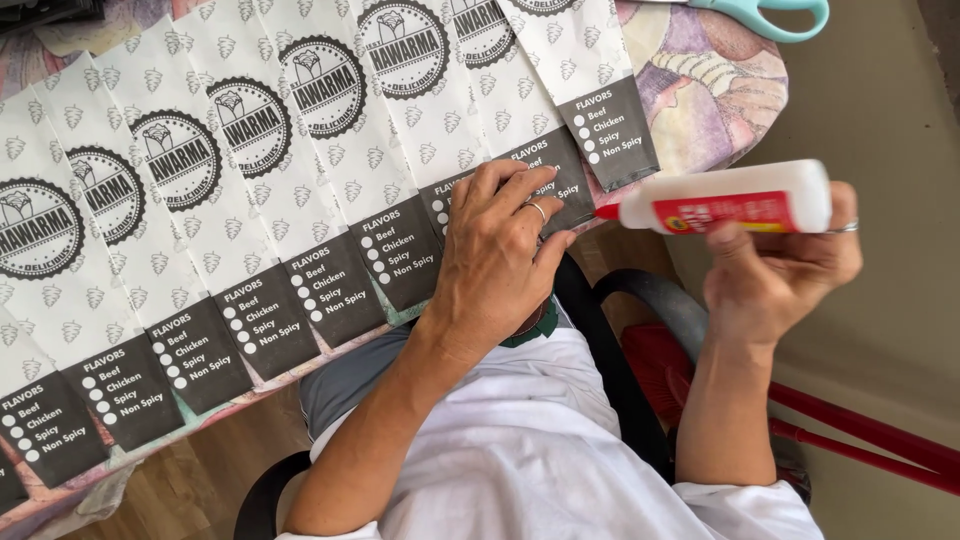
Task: Assembling paper food packaging by folding and gluing printed sheets.
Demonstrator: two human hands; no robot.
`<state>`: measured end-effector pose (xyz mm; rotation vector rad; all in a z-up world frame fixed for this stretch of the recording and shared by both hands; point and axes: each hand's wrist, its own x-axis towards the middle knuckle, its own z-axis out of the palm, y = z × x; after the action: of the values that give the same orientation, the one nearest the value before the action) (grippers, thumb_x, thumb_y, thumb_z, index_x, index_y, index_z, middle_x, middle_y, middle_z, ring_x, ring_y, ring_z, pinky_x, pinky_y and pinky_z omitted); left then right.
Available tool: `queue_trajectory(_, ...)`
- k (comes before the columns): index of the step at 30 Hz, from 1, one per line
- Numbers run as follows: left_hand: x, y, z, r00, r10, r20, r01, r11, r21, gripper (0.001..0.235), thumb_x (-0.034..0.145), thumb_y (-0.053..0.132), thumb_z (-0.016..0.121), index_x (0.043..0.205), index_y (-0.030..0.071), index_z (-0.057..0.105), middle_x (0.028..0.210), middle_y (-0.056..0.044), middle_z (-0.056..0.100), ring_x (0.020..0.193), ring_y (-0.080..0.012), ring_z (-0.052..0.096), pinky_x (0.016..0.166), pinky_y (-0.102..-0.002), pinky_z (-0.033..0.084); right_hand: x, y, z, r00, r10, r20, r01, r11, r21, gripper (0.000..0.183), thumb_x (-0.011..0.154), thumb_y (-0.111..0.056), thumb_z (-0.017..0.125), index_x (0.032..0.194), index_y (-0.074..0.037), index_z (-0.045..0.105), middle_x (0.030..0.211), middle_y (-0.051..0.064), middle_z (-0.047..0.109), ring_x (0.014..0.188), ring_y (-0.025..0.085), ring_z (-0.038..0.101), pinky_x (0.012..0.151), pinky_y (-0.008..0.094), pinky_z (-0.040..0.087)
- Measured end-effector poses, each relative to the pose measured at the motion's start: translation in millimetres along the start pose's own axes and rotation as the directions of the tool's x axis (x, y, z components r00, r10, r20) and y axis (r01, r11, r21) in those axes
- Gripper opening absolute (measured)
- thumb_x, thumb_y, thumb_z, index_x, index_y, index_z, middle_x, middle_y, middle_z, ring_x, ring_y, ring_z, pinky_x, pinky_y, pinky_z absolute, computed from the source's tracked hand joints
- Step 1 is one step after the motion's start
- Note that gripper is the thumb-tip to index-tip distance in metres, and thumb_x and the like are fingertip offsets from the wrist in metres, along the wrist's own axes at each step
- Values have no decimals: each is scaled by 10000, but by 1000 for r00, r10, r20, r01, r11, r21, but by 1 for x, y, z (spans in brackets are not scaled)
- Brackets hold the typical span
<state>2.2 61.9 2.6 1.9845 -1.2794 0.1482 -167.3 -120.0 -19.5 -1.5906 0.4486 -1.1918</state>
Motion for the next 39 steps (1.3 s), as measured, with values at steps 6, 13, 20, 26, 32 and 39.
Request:
queue_trajectory(6,4,3,4,994,-91,-62,85,993,-87,174,720,63,870,856,12,775,1122,-81,730,1064,-282,569,879,-461,429,-9,-5,7,1000,12,-23,-13,1000,-18,503,812,-235,903,1033,-60,487,809,18,522,730,110,517,703,301,519)
queue_trajectory(13,5,1,2,994,-109,-34,105,989,-100,180,794,-88,714,906,37,780,1139,-51,737,1085,-268,583,894,-435,435,-17,-2,26,994,73,86,-75,997,22,442,802,-125,879,1043,-26,522,828,48,568,690,136,578,595,245,511)
queue_trajectory(20,5,-1,0,997,-71,-23,69,992,-103,264,868,-132,576,903,12,794,1147,-45,716,1091,-244,565,915,-408,432,-6,5,3,998,54,-35,-54,998,15,477,839,-167,911,1055,-78,496,839,6,547,750,110,536,716,297,519)
queue_trajectory(26,7,-3,-2,1000,-31,3,31,996,-89,268,835,-146,552,907,-1,765,1135,-61,692,1066,-276,546,862,-414,428,-20,4,29,996,90,18,-91,992,92,465,796,-103,891,1041,-49,499,820,37,555,712,115,565,655,262,521)
queue_trajectory(32,8,-2,-7,998,44,-38,-49,990,-135,230,877,-195,548,917,-91,748,1104,-128,654,1032,-315,478,891,-383,499,-6,18,-2,994,63,-86,-55,994,90,458,857,-23,860,1143,-54,503,970,88,596,873,175,589,821,386,576)
queue_trajectory(39,-15,-11,-59,997,-62,35,58,993,99,105,849,28,831,911,28,747,1004,-50,662,919,-274,505,747,-411,399,-8,8,1,990,97,-99,-73,974,215,521,866,-165,896,1252,-3,586,998,84,669,931,170,669,928,405,652)
